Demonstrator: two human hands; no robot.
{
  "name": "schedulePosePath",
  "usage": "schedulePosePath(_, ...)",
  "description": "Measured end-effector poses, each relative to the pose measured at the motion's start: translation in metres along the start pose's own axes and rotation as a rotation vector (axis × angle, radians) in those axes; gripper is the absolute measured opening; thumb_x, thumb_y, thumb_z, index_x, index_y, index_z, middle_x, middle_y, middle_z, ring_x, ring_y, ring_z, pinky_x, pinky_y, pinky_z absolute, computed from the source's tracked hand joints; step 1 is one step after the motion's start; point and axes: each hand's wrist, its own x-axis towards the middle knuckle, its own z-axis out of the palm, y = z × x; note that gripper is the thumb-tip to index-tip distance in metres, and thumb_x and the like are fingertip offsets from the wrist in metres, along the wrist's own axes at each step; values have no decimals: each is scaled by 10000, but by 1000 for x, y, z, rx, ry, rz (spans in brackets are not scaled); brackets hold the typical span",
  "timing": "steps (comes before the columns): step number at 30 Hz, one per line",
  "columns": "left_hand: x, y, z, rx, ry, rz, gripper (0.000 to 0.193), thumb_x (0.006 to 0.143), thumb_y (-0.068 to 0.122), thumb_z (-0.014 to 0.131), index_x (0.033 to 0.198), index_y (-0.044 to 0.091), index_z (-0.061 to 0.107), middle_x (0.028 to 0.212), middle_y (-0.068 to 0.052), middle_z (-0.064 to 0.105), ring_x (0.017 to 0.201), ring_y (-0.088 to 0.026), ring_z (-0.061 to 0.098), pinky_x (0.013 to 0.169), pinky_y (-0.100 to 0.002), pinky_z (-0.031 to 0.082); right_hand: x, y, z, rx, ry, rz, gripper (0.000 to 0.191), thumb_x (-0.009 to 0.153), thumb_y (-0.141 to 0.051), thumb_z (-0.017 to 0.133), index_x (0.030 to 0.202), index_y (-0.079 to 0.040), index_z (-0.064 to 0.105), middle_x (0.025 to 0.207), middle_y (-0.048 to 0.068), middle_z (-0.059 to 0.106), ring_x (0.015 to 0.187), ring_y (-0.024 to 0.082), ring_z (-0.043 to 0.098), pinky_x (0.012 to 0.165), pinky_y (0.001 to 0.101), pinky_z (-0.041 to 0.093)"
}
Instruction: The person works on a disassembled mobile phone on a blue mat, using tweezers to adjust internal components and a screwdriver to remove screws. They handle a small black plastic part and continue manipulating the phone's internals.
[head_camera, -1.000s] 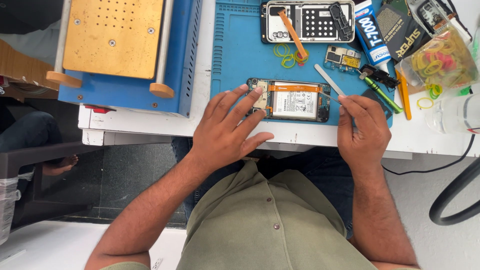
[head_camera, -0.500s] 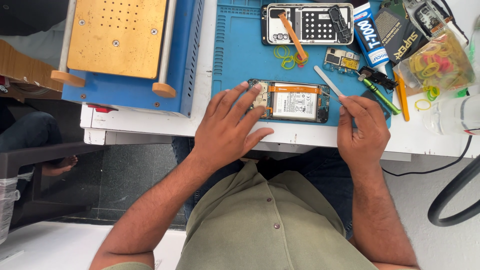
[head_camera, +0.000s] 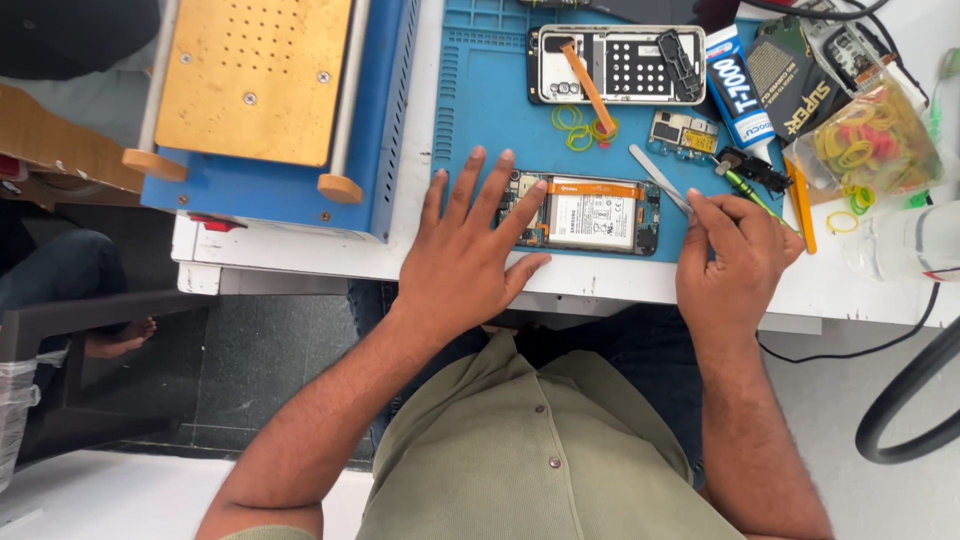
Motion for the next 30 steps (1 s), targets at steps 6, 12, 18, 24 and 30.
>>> schedulePosePath(6,3,0,5,27,9,4,674,982,632,530,1551,288,419,1630,-151,302,1533,-352,204,1221,-661,192,-1,1,2,61,-14,23,186,1073,-7,724,1241,-74,765,1155,44,689,1126,219,618,1069,400,395)
schedulePosePath(12,1,-1,6,-10,41,-14,763,976,628,556,1605,251,345,1623,-176,305,1528,-375,217,1220,-657,204,-1,1,3,85,-11,29,172,1097,1,709,1255,-58,744,1179,65,684,1184,243,613,1052,398,433)
schedulePosePath(18,1,-2,6,-12,40,-25,784,983,610,570,1580,151,350,1592,-182,371,1516,-354,287,1214,-651,236,2,-4,1,-33,3,14,180,1045,7,734,1211,-58,756,1211,43,712,1154,241,625,1037,421,411)
schedulePosePath(24,2,0,6,-30,87,-19,745,981,578,588,1537,113,414,1568,-154,435,1500,-327,339,1212,-631,250,23,-23,-13,64,-43,-73,203,1016,-14,745,1212,-66,748,1231,58,713,1181,277,637,1084,434,451)
schedulePosePath(30,-4,2,3,-51,220,43,471,1004,451,660,1353,136,639,1575,-100,499,1488,-310,395,1214,-582,297,67,-51,-3,263,-275,-380,251,947,-50,762,1198,-43,748,1252,102,715,1186,326,655,1058,456,500)
